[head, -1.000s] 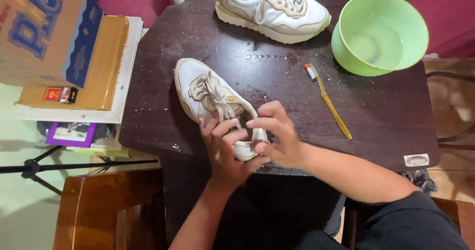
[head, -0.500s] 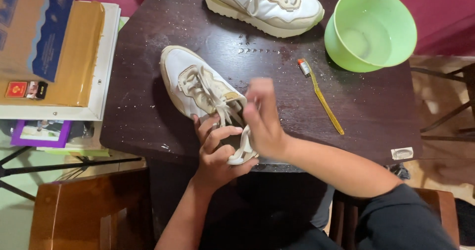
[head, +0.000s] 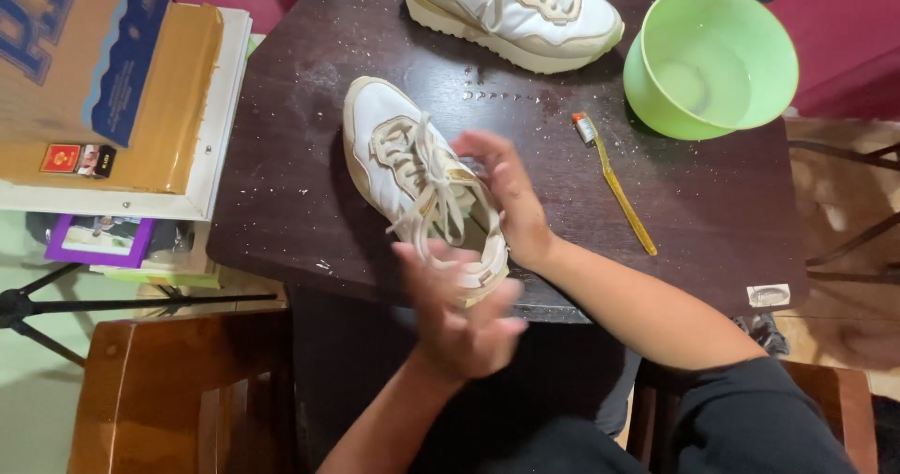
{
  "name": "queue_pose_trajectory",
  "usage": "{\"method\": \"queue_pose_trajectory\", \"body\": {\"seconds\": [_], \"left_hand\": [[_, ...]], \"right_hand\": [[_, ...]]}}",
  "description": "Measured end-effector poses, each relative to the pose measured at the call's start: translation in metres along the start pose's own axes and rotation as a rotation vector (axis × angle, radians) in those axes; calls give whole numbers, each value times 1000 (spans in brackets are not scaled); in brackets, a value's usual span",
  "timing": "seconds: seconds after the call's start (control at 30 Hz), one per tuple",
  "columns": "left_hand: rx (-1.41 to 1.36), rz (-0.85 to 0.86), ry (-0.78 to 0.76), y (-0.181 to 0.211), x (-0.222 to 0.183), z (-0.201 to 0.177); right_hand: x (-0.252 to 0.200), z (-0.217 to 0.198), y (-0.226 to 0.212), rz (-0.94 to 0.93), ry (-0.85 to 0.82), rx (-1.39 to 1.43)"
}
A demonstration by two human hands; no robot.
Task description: Cleaning a white sneaker using a toothbrush and water at a repair bench.
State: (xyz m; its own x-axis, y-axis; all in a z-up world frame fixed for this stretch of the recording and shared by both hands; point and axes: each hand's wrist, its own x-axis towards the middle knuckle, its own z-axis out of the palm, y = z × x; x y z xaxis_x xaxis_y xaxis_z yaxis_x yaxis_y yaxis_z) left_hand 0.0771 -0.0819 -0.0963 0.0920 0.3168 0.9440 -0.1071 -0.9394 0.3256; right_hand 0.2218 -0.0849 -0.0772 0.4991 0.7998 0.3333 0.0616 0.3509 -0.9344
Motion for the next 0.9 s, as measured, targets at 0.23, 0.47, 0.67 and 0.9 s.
{"method": "queue_pose_trajectory", "body": {"seconds": [0.23,0.47,0.67,0.9], "left_hand": [[531,101,-174,3,34,12],[293,-385,-380,5,60,-15],[283,-571,-373,-12,89,-28],[605,48,-285,10,58,-8]], "right_hand": [[-14,2,-12,-181,-241,-143],[-18,-5,-2,-715,-129,-609],[-24,6,-9,-744,-104,-626],[-30,7,1,-727,-131,-461]]}}
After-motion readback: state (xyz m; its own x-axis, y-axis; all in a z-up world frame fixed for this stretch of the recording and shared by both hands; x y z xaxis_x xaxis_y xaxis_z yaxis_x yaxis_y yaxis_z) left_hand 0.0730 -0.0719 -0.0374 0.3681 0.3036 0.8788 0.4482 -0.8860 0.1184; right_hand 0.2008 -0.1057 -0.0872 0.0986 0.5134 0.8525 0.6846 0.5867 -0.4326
